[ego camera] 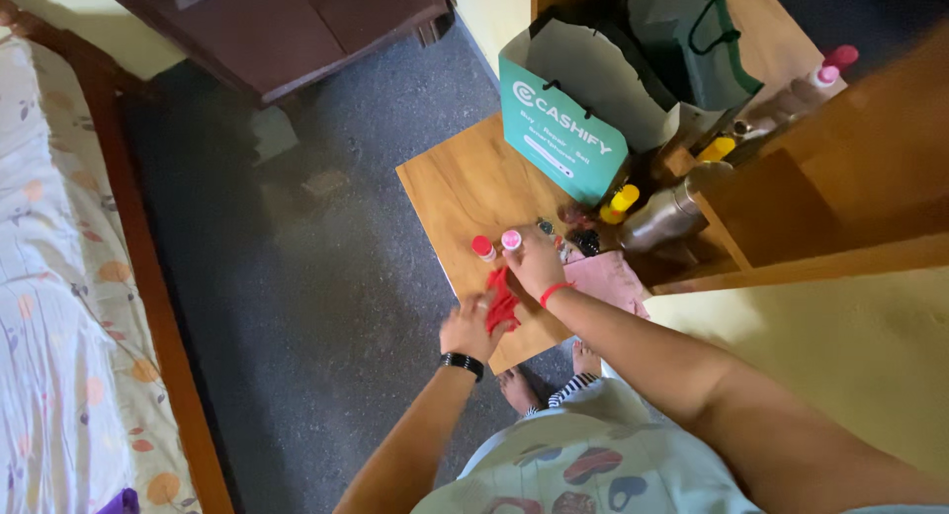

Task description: The person sweeps the floor with a traditional broom, moving debris toward a corner. They then wipe a small wooden table with a cloth, rearranging items like bottles and a bag to clean the surface. Finally, they resume sweeping the floor.

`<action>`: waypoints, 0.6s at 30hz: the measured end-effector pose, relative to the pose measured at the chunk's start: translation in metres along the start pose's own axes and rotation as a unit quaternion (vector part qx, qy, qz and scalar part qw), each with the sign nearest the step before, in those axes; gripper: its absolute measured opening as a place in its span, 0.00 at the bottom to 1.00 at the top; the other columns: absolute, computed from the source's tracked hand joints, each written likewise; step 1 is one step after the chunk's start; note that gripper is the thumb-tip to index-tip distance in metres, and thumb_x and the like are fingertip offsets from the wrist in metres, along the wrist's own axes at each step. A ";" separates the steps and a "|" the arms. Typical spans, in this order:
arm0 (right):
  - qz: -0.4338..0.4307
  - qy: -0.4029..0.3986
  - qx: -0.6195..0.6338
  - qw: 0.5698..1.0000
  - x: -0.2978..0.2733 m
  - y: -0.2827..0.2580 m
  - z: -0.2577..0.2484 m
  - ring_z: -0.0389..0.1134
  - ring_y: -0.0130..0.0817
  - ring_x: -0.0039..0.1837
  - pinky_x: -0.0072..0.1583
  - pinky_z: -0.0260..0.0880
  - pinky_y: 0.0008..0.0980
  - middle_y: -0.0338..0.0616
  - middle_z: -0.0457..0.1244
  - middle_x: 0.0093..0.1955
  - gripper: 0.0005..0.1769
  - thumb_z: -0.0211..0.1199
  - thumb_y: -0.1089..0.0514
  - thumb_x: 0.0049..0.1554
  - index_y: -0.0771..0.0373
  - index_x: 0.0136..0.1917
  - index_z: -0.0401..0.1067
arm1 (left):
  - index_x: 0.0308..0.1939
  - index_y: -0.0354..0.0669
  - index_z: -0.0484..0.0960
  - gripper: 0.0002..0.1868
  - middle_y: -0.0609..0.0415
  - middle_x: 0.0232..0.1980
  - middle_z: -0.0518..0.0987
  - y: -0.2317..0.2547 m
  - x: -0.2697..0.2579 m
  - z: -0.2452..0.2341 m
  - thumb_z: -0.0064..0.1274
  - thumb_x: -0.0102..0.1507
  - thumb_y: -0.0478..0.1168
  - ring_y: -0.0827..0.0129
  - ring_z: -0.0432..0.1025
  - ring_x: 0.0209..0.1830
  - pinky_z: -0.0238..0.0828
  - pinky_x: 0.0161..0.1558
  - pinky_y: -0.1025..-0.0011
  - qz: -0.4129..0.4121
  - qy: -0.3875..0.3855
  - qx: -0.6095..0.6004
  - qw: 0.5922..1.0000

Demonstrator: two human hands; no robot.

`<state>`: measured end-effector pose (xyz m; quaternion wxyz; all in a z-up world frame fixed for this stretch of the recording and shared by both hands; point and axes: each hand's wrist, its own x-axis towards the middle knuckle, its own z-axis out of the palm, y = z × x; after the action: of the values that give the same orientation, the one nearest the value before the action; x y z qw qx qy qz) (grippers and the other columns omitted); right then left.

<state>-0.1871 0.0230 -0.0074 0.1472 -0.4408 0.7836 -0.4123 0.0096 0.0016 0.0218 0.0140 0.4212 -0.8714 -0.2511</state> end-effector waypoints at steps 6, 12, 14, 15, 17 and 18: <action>-0.110 0.122 0.021 0.986 -0.024 -0.101 -0.116 0.67 0.55 0.61 0.62 0.68 0.45 0.56 0.64 0.57 0.21 0.68 0.61 0.55 0.64 0.62 0.70 | 0.67 0.39 0.67 0.41 0.39 0.65 0.71 -0.002 0.044 -0.013 0.67 0.55 0.50 0.41 0.68 0.63 0.68 0.62 0.53 0.040 0.243 -0.123 0.961; -0.117 0.212 -0.004 0.970 -0.053 -0.166 -0.232 0.67 0.52 0.60 0.62 0.68 0.44 0.57 0.62 0.60 0.29 0.66 0.64 0.58 0.68 0.71 0.62 | 0.63 0.43 0.76 0.34 0.40 0.58 0.78 0.003 0.088 0.012 0.66 0.56 0.49 0.44 0.73 0.58 0.72 0.56 0.54 -0.013 0.189 -0.178 0.965; -0.121 0.230 -0.022 0.965 -0.059 -0.173 -0.251 0.66 0.53 0.61 0.63 0.68 0.44 0.58 0.61 0.61 0.29 0.66 0.65 0.59 0.68 0.71 0.61 | 0.59 0.44 0.80 0.28 0.42 0.53 0.82 0.001 0.096 0.021 0.65 0.59 0.51 0.48 0.76 0.54 0.74 0.55 0.56 -0.075 0.157 -0.200 0.964; -0.126 0.240 -0.030 0.962 -0.061 -0.175 -0.258 0.66 0.54 0.62 0.63 0.68 0.44 0.57 0.61 0.62 0.29 0.66 0.66 0.59 0.68 0.71 0.61 | 0.57 0.43 0.81 0.26 0.42 0.51 0.83 0.001 0.100 0.021 0.64 0.60 0.52 0.49 0.78 0.52 0.75 0.54 0.58 -0.082 0.152 -0.204 0.964; -0.120 0.262 -0.042 0.957 -0.062 -0.174 -0.270 0.66 0.55 0.63 0.64 0.68 0.45 0.58 0.62 0.63 0.28 0.65 0.66 0.60 0.67 0.71 0.61 | 0.54 0.43 0.83 0.22 0.44 0.50 0.85 0.012 0.108 0.014 0.63 0.62 0.51 0.52 0.79 0.51 0.75 0.54 0.60 -0.049 0.171 -0.204 0.963; -0.106 0.273 -0.046 0.955 -0.062 -0.174 -0.271 0.65 0.55 0.64 0.64 0.68 0.45 0.59 0.61 0.64 0.28 0.64 0.66 0.60 0.68 0.71 0.62 | 0.53 0.43 0.83 0.19 0.45 0.51 0.84 0.023 0.107 0.005 0.63 0.64 0.50 0.54 0.79 0.52 0.75 0.54 0.60 -0.009 0.193 -0.202 0.960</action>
<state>-0.2136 0.1659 0.2862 -0.1373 -0.3987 0.7606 -0.4937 -0.0777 -0.0638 0.0076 0.2647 0.4581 -0.7794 -0.3356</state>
